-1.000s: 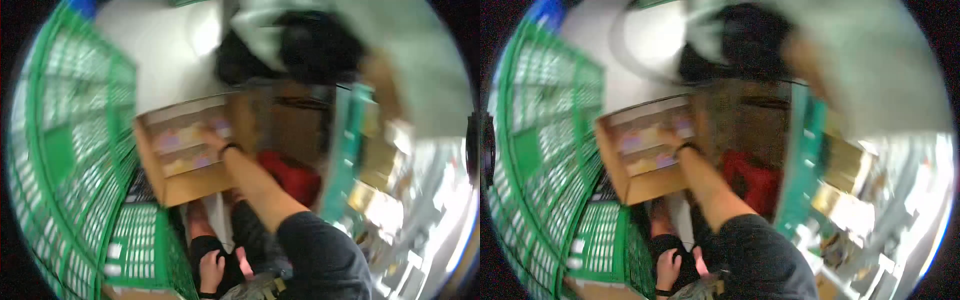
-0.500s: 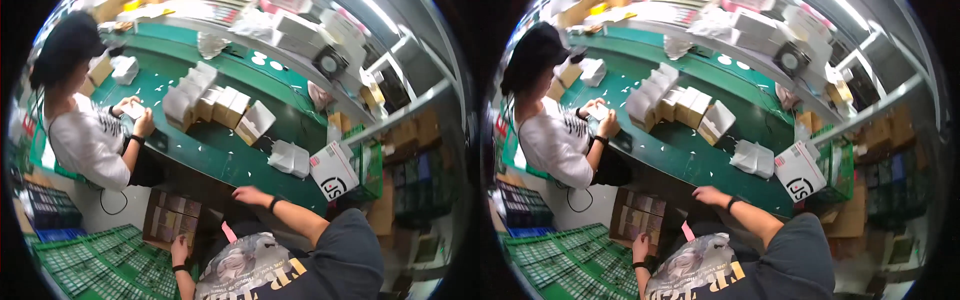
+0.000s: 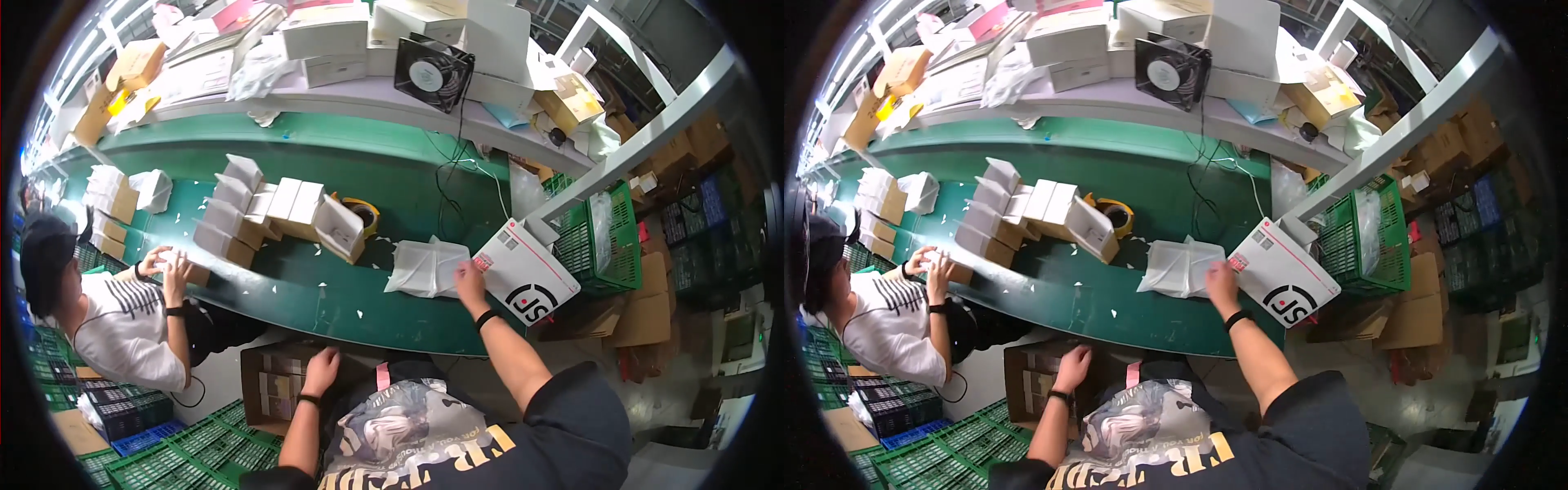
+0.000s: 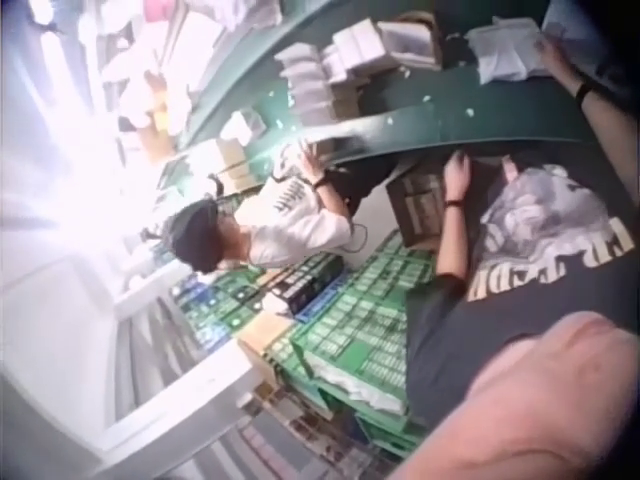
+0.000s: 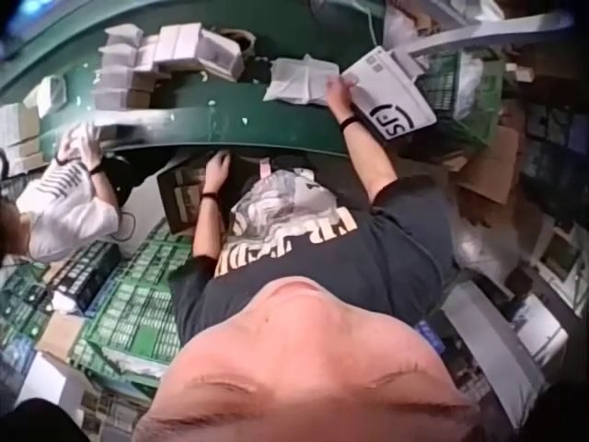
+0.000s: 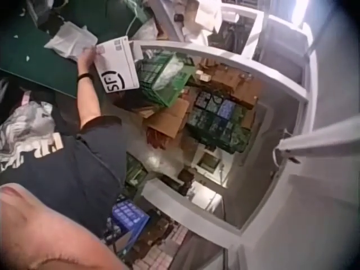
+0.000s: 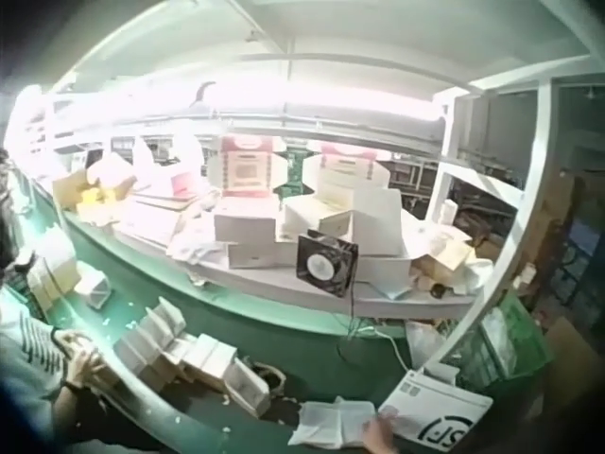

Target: The person seals a cardboard box with a tape dispenser, places it on the floor, and fills it with small packages. They then move to a workbench to place items into white bags and put the bags into small boxes before helping another person with a wristband.

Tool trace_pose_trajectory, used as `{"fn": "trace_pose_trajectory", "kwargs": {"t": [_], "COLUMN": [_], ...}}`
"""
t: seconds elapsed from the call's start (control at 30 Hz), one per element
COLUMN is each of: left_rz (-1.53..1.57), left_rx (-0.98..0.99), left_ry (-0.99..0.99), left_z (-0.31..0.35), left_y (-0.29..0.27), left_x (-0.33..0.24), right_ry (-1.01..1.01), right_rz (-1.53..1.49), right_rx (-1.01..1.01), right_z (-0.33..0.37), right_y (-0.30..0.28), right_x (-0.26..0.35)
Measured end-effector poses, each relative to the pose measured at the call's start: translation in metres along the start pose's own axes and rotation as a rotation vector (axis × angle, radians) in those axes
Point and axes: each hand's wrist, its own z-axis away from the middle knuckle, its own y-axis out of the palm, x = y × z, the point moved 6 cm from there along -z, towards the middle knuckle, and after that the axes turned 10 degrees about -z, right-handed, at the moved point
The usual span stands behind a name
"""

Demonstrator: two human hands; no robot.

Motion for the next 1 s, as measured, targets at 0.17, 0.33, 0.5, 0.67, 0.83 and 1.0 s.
{"fn": "trace_pose_trajectory", "kwargs": {"t": [0.17,0.33,0.5,0.67,0.83,1.0], "left_rz": [-0.003,-0.129,0.385,0.405,0.659,0.78], "left_rx": [-0.131,0.12,0.394,0.363,0.257,0.42], "left_ry": [0.21,-0.13,-0.372,-0.266,0.007,0.143], "left_z": [-0.178,-0.264,-0.282,-0.249,-0.191,-0.133], "left_y": [0.057,0.12,0.169,0.115,0.069,0.005], "left_x": [-0.138,-0.155,-0.139,-0.165,-0.149,-0.124], "right_ry": [0.231,0.148,0.181,0.309,0.44,-0.038], "right_rz": [-0.256,-0.256,-0.442,-0.491,-0.614,-0.639], "right_rx": [0.245,0.261,0.207,0.378,0.476,0.557], "right_z": [0.04,0.054,0.051,0.044,0.053,0.073], "right_y": [0.06,0.059,0.062,0.05,0.028,0.035], "right_x": [0.011,0.033,0.0,0.013,0.052,0.14]}}
